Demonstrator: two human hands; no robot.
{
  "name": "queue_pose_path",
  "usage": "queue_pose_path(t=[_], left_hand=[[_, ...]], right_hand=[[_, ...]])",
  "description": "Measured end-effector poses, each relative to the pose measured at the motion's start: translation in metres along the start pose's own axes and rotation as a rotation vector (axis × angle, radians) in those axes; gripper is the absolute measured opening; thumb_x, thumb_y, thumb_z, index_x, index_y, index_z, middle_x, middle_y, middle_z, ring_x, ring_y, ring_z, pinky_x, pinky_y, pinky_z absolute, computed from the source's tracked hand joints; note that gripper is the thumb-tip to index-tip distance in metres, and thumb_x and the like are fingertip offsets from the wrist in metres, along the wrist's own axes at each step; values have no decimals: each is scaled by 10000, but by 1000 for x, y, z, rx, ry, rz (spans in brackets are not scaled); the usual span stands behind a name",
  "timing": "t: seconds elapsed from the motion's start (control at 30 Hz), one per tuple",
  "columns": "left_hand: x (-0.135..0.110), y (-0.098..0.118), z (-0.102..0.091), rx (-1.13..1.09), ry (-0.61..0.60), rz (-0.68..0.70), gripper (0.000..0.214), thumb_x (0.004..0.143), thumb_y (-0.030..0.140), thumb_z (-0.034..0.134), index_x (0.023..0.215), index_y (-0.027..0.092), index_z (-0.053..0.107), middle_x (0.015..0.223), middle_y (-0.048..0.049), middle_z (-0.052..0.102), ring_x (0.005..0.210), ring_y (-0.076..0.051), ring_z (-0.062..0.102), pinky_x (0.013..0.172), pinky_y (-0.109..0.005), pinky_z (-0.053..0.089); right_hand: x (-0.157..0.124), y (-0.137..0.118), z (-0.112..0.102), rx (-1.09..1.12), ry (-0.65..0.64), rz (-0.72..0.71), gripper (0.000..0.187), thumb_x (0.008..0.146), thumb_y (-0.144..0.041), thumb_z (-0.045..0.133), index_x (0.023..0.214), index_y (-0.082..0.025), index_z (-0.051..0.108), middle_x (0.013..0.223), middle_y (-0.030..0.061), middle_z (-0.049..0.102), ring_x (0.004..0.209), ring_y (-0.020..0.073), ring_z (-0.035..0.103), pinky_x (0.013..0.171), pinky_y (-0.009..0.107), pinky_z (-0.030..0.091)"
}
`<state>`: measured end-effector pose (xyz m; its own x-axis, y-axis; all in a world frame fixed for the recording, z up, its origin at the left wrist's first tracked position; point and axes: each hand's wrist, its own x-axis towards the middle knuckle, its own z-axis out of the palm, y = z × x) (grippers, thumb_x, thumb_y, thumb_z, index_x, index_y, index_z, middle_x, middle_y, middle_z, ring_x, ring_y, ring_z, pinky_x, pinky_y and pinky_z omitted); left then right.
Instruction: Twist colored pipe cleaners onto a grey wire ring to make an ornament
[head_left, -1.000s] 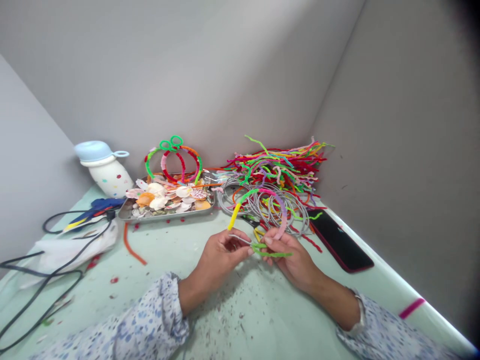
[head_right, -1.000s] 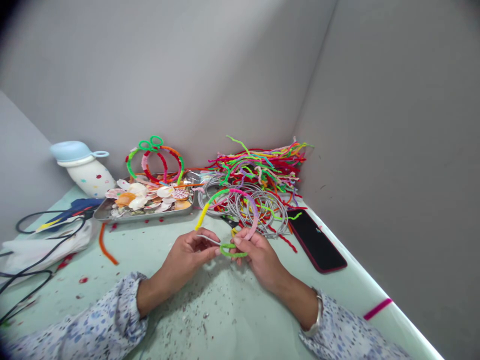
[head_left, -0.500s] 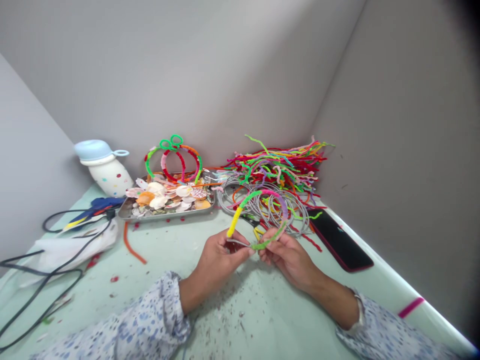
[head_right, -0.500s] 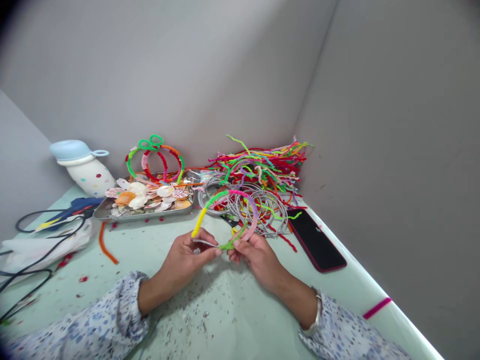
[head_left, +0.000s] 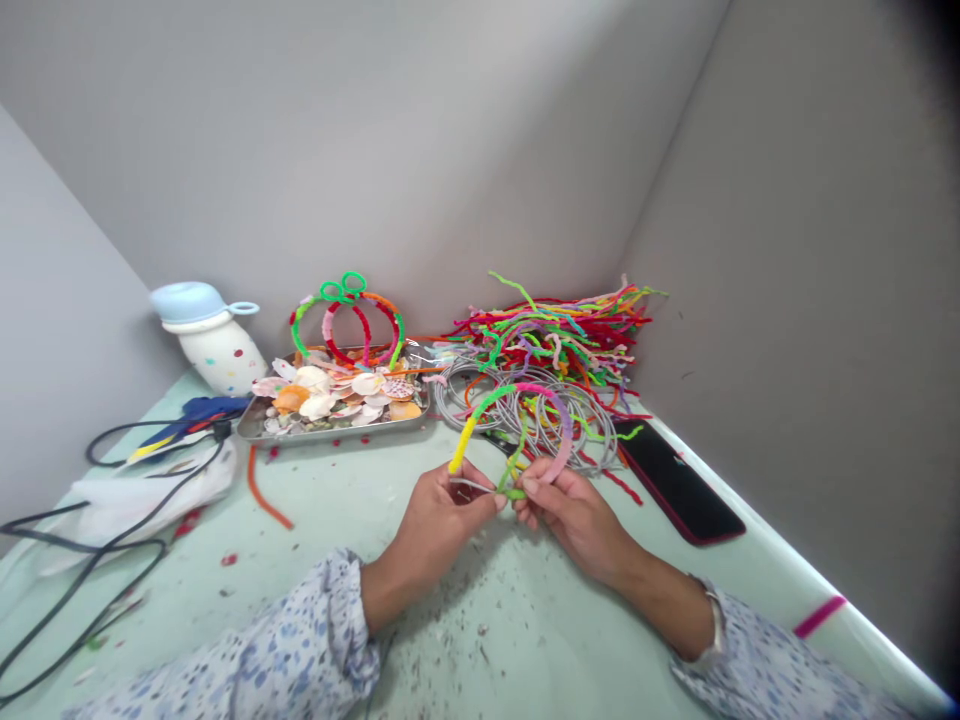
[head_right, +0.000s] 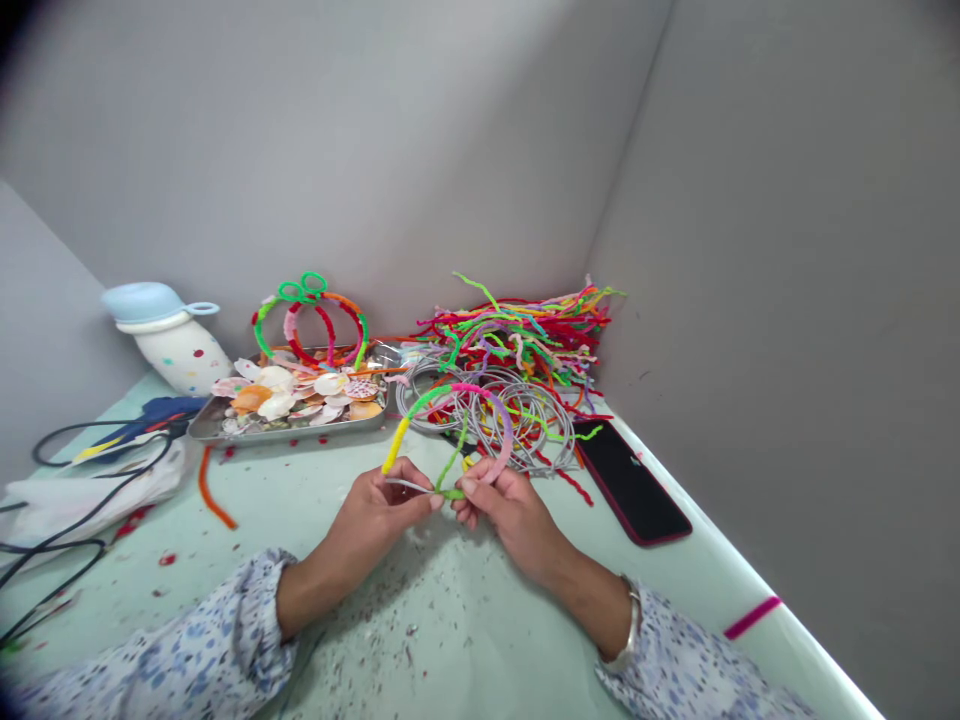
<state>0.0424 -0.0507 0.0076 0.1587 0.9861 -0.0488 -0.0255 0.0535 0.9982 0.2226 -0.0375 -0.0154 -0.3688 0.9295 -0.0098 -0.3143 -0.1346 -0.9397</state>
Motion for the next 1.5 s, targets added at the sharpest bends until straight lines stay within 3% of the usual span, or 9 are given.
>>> queue_pose_path(t=[0.23,0.4,0.5,0.57,0.67,0.73,1.0,1.3,1.5], left_hand=[[3,0,-4,-48,-61,24,219,746,333,717,779,145,609,608,31,584,577,-92,499,546,-196,370],[5,-6,-7,-134,-31,27,213,760,335,714,761,148,613,619,21,604,567,-92,503,549,-198,376],[5,-7,-10,-180,-13,0,218,742,330,735,751,145,619,622,20,609,563,-86,502,543,-192,361],[4,-7,-10,-186,-22,-13,221,738,332,739,748,143,624,623,15,620,556,-85,500,534,-191,349],[2,-5,-9,-183,-59,-5,219,734,332,735,736,141,628,603,12,620,545,-90,499,532,-199,346],[0,-4,-7,-168,-75,2,212,737,329,723,736,138,633,586,10,616,536,-93,492,533,-205,347],[-8,1,-2,44,-1,98,157,781,306,638,808,153,618,636,15,580,576,-111,485,560,-222,373],[-23,-1,-1,505,141,549,190,777,223,675,932,195,569,898,-17,583,745,-138,512,712,-265,436],[-20,-4,1,497,133,513,131,791,235,670,861,191,569,811,-5,571,711,-138,507,677,-260,429]], right_hand=[[-1,-2,2,37,41,47,322,770,-454,713,862,-169,597,678,-2,654,582,96,589,522,190,425],[-3,0,6,-266,194,-5,403,819,-576,591,781,-175,572,655,0,614,519,106,525,440,210,381],[-7,-2,6,-574,336,-169,407,862,-534,552,649,-190,508,583,-18,543,503,110,469,473,240,381],[-9,-6,4,-782,390,-432,301,868,-439,587,700,-194,542,660,0,571,607,140,519,582,281,430],[-10,-11,3,-1059,272,-800,112,848,-305,633,895,-207,607,901,56,639,862,209,574,783,377,448],[-9,-13,4,-1183,145,-892,124,851,-262,634,966,-220,616,955,61,654,942,231,573,853,419,422],[-7,-12,3,-1203,38,-902,79,887,-187,589,936,-219,641,829,30,659,834,194,585,813,392,429],[-9,-19,-6,-1220,-20,-1056,128,860,-164,614,980,-204,636,861,44,663,856,190,588,860,410,440],[-14,-15,-2,-1211,-25,-1004,92,883,-175,559,949,-209,613,839,43,635,836,194,580,829,408,448]])
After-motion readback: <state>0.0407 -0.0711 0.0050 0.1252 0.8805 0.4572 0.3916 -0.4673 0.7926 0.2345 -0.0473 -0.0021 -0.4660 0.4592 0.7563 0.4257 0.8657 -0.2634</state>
